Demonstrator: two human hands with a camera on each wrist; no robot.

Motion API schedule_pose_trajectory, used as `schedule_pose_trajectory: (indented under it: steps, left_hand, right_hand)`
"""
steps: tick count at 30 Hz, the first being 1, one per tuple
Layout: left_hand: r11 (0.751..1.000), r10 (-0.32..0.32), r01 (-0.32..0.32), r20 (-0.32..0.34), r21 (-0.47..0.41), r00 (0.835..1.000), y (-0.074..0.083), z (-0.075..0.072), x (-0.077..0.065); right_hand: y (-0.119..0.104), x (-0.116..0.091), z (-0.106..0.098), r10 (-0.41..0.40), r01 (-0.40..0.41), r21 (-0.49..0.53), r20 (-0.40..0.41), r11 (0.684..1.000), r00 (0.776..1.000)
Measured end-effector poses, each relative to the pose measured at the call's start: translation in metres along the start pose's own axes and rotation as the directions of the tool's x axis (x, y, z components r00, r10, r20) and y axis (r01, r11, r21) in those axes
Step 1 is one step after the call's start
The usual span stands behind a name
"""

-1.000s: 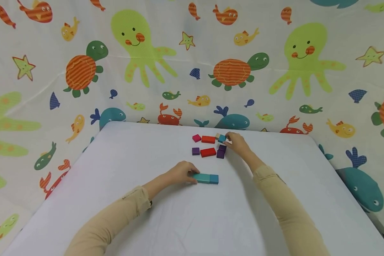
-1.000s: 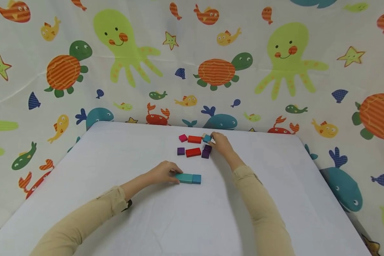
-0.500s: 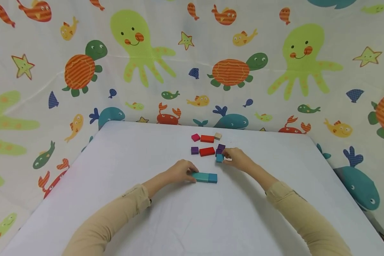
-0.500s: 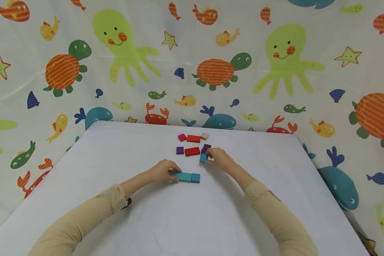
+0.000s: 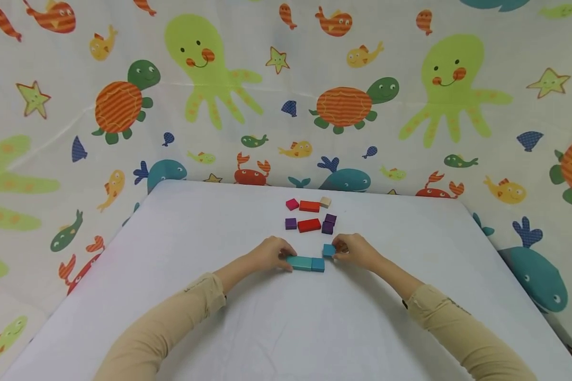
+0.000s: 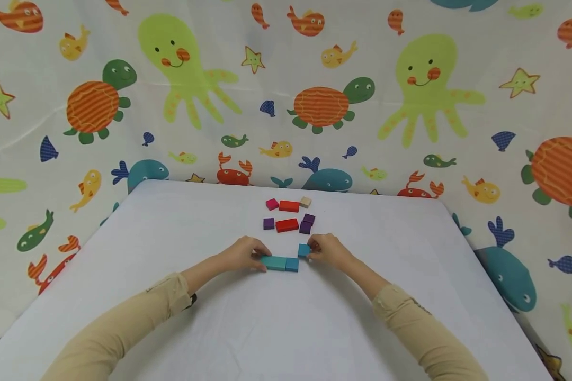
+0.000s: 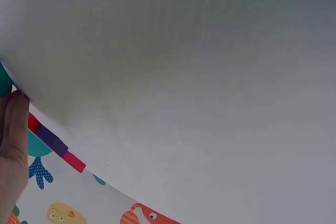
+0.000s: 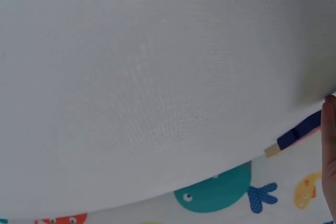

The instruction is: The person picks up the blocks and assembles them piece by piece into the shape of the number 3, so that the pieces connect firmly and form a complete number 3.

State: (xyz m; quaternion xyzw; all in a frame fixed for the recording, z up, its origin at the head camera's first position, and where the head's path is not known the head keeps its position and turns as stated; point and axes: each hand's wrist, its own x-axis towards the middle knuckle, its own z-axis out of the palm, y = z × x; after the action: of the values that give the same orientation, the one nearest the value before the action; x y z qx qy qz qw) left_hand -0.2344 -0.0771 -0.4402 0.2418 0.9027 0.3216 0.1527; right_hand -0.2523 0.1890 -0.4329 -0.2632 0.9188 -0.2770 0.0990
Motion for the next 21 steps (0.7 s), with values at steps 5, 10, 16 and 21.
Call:
schedule_pose_trajectory:
  steps: [5, 10, 16, 21]
  left_hand:
    - [1.000, -0.015, 0.015, 0.015, 0.021, 1.000, 0.0023, -0.0013, 0.0036]
    - [0.999, -0.025, 0.024, 0.033, 0.033, 0.999, 0.0041, -0.0043, 0.0041]
    - [0.999, -0.026, 0.025, 0.038, 0.036, 0.999, 0.0028, -0.0034, 0.0056]
    - [0.999, -0.032, 0.031, 0.029, 0.041, 0.999, 0.0019, -0.0028, 0.0063]
  right_hand:
    - [0.0008, -0.0005, -0.0001, -0.008, 0.008, 0.002, 0.004, 1.000, 1.000]
    - [0.0024, 0.0006, 0.0028, -0.007, 0.007, 0.001, 0.016, 1.000, 1.000]
    - [-0.0001, 0.0014, 0.0033, -0.022, 0.023, -0.031, 0.043, 0.999, 0.999]
    - [-0.0035, 0.0028, 0.0018, -0.002, 0.006, -0.052, 0.059, 0.999, 0.998]
